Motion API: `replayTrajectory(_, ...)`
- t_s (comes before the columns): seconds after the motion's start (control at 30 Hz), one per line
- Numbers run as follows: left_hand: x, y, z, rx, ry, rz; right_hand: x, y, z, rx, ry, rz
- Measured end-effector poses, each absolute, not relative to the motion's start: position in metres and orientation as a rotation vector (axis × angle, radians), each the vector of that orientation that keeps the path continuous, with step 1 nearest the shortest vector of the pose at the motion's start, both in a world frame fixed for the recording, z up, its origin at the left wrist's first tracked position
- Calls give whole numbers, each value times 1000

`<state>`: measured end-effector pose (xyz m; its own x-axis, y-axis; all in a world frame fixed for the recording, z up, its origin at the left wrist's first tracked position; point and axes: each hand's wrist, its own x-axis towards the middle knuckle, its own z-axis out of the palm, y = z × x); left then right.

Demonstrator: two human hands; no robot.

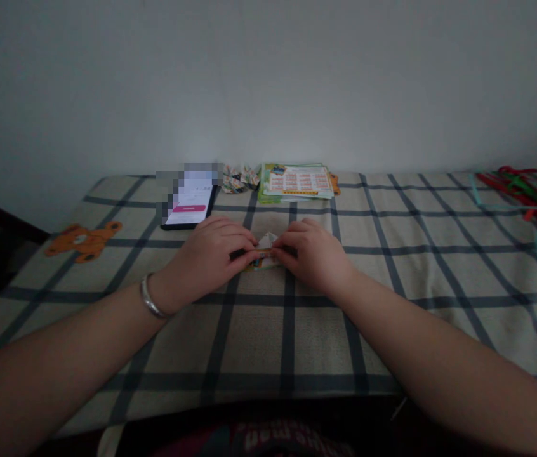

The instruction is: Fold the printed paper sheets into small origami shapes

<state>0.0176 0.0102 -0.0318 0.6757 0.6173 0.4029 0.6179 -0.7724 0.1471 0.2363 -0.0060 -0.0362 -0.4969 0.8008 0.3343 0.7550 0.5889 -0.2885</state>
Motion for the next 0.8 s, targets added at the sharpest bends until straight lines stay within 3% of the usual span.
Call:
replayTrajectory(0.57,18,19,-38,-2925,-1036,-694,233,-4,-35,-1303,-2433,6)
replayTrajectory(0.8,17,18,-37,-2966,-1056,-678,232,-1,-35,-1334,-2345,218)
